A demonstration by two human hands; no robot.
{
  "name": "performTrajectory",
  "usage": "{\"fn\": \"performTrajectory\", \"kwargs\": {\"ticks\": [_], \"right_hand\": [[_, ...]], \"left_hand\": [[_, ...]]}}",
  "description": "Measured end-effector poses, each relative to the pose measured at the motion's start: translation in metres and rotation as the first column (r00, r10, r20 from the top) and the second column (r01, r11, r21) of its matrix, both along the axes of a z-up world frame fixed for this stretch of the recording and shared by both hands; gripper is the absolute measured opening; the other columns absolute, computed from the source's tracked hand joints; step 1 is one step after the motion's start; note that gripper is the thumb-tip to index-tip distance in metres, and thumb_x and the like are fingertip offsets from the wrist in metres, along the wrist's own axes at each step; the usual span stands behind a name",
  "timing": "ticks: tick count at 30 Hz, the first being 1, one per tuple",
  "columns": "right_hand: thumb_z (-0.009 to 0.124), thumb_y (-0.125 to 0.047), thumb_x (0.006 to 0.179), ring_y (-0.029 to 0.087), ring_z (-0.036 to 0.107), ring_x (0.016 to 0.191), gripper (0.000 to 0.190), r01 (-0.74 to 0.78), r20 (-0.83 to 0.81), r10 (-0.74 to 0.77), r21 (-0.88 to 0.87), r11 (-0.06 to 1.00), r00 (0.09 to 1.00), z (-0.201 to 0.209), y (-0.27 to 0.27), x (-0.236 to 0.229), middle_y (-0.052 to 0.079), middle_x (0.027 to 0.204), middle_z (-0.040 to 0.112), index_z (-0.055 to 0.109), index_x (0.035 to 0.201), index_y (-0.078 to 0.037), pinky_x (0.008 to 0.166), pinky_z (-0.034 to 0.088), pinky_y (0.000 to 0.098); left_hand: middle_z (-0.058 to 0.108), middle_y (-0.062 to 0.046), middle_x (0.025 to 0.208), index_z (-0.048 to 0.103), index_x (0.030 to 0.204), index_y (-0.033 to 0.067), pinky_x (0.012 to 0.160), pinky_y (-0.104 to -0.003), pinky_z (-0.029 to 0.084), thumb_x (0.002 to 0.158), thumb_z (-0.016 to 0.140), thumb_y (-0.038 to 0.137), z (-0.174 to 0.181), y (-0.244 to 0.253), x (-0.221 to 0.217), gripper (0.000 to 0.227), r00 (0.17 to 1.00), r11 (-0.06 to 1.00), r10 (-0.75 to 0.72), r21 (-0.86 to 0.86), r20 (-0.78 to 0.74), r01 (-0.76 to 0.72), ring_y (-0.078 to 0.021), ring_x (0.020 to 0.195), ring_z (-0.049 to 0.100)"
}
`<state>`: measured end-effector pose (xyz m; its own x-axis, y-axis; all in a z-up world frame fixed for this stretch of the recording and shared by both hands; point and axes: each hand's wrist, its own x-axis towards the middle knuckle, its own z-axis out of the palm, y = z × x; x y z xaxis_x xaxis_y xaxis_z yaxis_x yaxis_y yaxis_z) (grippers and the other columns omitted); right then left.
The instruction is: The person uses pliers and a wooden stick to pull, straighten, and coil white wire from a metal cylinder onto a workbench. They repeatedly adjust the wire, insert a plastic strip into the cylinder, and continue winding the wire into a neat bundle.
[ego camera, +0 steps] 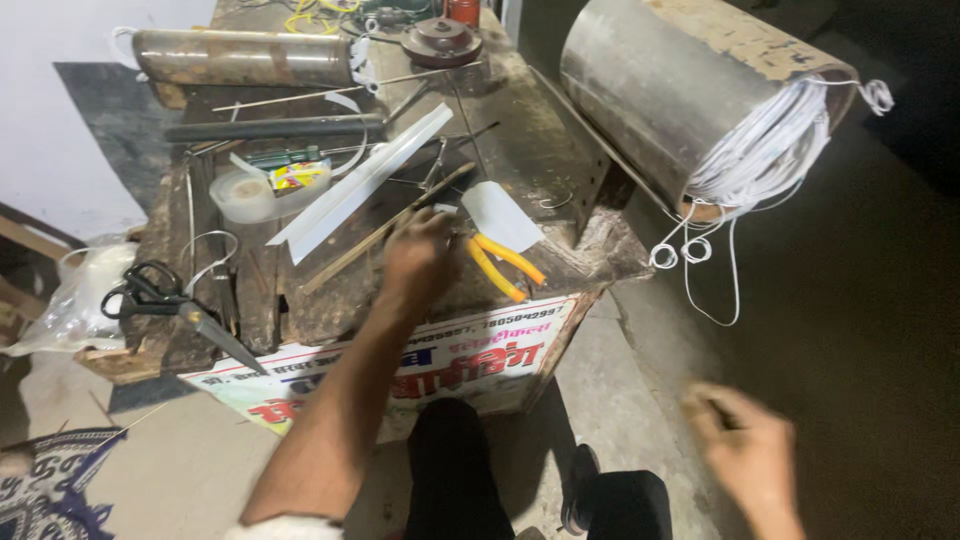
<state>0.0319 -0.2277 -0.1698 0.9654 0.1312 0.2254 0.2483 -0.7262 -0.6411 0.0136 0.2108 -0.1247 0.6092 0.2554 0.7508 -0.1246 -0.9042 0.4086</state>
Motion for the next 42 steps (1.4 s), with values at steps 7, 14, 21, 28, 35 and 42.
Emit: {"fn": "performTrajectory", "kwargs": {"ticks": [7,14,21,28,35,42], "right_hand": [[0.078,-0.01,0.082,0.022,0.078,0.074,0.029,-0.593,-0.039,0.597,0.072,0.802,0.802,-0.022,0.064,-0.06,0.008,0.084,0.078,0.079,0.111,-0.014,0.067,0.061,0.0358],[0.082,-0.013,0.084,0.029,0.078,0.08,0.024,-0.701,0.006,0.702,0.03,0.712,0.713,-0.056,0.032,-0.059,0.012,0.089,0.077,0.081,0.108,-0.011,0.069,0.061,0.0395],[0.078,-0.009,0.078,0.027,0.077,0.093,0.033,-0.442,0.211,0.417,0.087,0.893,0.884,-0.009,0.0,-0.044,0.012,0.097,0.079,0.079,0.111,-0.008,0.081,0.059,0.0413],[0.087,-0.023,0.075,0.036,0.06,0.115,0.074,-0.348,0.622,0.333,-0.102,0.932,0.709,0.095,0.025,-0.042,0.021,0.13,0.059,0.053,0.138,-0.005,0.092,0.05,0.0475],[0.086,-0.034,0.077,0.041,0.053,0.128,0.084,-0.423,0.671,0.554,-0.371,0.827,0.494,0.147,0.055,-0.04,0.021,0.14,0.05,0.044,0.145,-0.007,0.1,0.044,0.0527],[0.083,-0.024,0.074,0.035,0.061,0.11,0.065,-0.357,0.746,0.474,-0.331,0.873,0.467,0.146,0.043,-0.04,0.016,0.113,0.063,0.058,0.128,0.002,0.095,0.044,0.0534]], "left_hand": [[0.044,-0.014,0.15,0.069,0.13,0.0274,0.107,-0.053,0.034,0.07,0.068,-0.002,0.023,-0.023,0.1,0.067,0.842,0.988,-0.003,0.127,-0.539,0.085,-0.0397,0.135,0.04],[0.058,-0.004,0.133,0.075,0.111,0.0274,0.107,-0.053,0.033,0.083,0.066,0.008,0.024,-0.01,0.126,0.035,0.82,0.843,0.197,0.519,-0.537,0.138,-0.0275,0.136,0.043],[0.07,-0.003,0.093,0.071,0.099,0.0169,0.104,-0.051,0.043,0.089,0.068,0.009,0.073,-0.016,0.061,0.013,0.992,0.86,-0.075,0.511,0.097,0.016,-0.0261,0.097,0.067],[0.079,-0.007,0.111,0.074,0.103,0.0088,0.08,-0.033,0.061,0.092,0.064,0.01,0.098,-0.097,-0.017,0.015,0.781,0.731,-0.583,0.276,-0.222,0.624,-0.0235,0.098,0.075],[0.076,-0.008,0.095,0.073,0.104,0.0036,0.075,-0.033,0.062,0.081,0.072,0.013,0.112,-0.158,-0.036,0.025,0.514,0.599,-0.791,-0.248,-0.334,0.761,-0.0194,0.085,0.073],[0.076,-0.004,0.09,0.074,0.1,0.0053,0.071,-0.03,0.06,0.084,0.076,0.014,0.122,-0.168,-0.033,0.018,0.487,0.519,-0.855,-0.297,-0.18,0.802,-0.0154,0.081,0.075]]}}
